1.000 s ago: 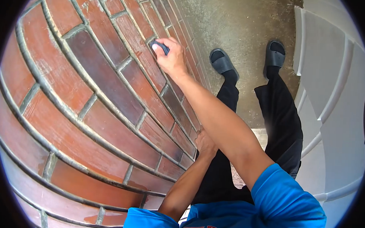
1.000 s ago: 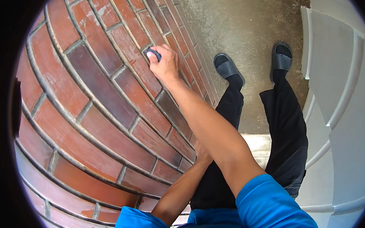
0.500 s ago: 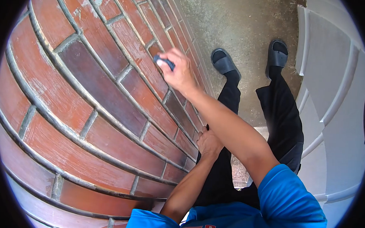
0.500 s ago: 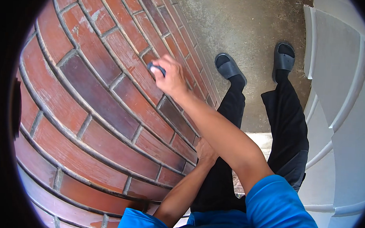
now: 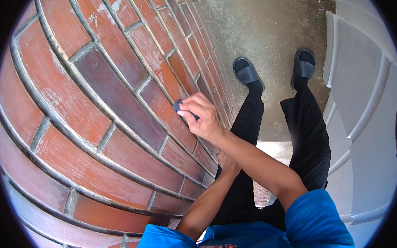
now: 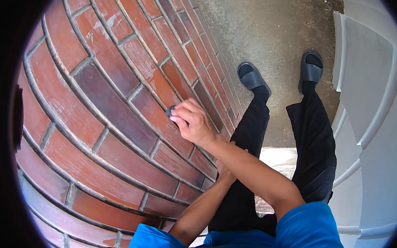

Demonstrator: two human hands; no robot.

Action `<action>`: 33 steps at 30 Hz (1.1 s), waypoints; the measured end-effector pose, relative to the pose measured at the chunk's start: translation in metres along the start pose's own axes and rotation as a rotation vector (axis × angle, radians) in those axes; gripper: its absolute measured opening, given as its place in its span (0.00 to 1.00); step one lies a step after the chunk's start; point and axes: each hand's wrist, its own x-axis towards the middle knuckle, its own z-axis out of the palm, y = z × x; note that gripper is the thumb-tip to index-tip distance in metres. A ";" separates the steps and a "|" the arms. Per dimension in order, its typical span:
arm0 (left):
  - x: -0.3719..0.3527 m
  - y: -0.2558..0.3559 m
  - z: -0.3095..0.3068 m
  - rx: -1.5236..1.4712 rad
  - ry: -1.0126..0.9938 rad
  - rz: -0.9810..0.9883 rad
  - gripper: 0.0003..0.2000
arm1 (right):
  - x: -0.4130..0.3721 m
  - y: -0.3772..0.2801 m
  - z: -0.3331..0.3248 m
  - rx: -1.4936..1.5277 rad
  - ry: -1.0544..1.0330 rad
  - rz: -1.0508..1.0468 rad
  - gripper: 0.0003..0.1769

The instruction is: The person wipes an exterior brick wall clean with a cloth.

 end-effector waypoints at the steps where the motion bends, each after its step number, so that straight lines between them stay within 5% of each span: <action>1: 0.002 -0.008 0.010 -0.003 -0.033 0.026 0.20 | -0.007 -0.007 -0.004 -0.012 -0.036 0.035 0.05; 7: 0.007 -0.015 0.026 0.073 -0.103 -0.015 0.22 | 0.113 0.002 0.031 -0.015 0.116 -0.193 0.04; 13: 0.009 -0.021 0.027 0.003 -0.022 0.046 0.23 | 0.015 0.000 0.001 0.026 -0.042 -0.042 0.06; 16: 0.012 -0.014 0.017 0.013 -0.163 -0.036 0.24 | -0.011 -0.010 -0.017 0.024 -0.148 0.160 0.07; 33: 0.007 -0.007 0.025 0.082 -0.220 0.013 0.25 | 0.068 -0.016 0.011 -0.123 -0.015 0.074 0.05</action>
